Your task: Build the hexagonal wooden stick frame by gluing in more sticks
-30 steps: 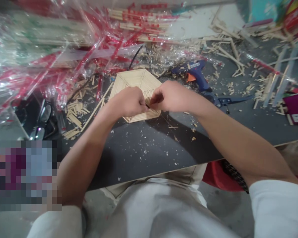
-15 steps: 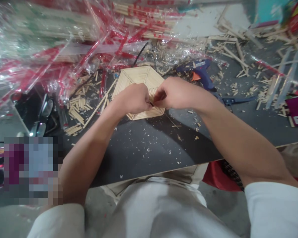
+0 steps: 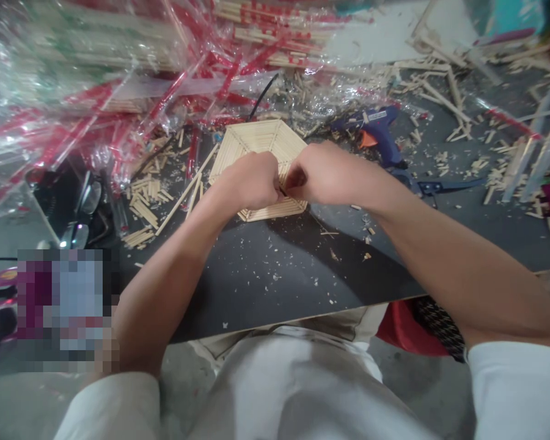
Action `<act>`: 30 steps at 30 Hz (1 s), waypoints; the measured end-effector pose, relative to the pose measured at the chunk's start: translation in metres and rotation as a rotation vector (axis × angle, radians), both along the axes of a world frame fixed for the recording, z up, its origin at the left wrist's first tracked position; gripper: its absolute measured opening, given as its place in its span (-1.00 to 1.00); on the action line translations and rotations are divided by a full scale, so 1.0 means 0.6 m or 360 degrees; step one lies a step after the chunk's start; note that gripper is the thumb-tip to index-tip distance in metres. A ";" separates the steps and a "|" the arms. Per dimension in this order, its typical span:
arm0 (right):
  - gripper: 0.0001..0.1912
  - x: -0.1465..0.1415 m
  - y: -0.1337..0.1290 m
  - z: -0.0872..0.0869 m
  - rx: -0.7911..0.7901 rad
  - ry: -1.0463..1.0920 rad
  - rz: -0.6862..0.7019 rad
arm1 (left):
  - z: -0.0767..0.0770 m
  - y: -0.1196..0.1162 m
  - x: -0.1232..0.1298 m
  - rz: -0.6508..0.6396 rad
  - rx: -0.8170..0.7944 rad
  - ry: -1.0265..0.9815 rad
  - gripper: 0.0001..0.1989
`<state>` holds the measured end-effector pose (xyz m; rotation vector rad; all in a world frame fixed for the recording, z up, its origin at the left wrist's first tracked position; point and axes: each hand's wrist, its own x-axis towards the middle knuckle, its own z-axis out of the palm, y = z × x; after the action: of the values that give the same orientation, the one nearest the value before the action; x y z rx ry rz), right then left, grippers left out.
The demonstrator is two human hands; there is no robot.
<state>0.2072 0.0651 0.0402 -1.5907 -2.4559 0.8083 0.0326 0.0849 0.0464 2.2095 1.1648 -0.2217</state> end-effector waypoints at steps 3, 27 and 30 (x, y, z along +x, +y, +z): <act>-0.84 0.000 0.005 0.009 -0.0254 -0.0149 -0.0006 | 0.002 -0.001 0.001 0.0044 0.0037 0.0097 -0.86; -0.75 0.007 0.010 0.027 -0.0510 -0.0022 0.0278 | -0.015 0.009 -0.032 0.0209 0.0044 -0.0356 -0.94; -0.75 0.004 0.014 0.028 -0.0531 -0.0057 0.0321 | -0.014 0.008 -0.032 0.0213 0.0054 -0.0317 -0.93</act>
<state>0.2098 0.0734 0.0568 -1.4727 -2.6483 1.2906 0.0132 0.0895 0.0380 2.1168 1.2059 0.0729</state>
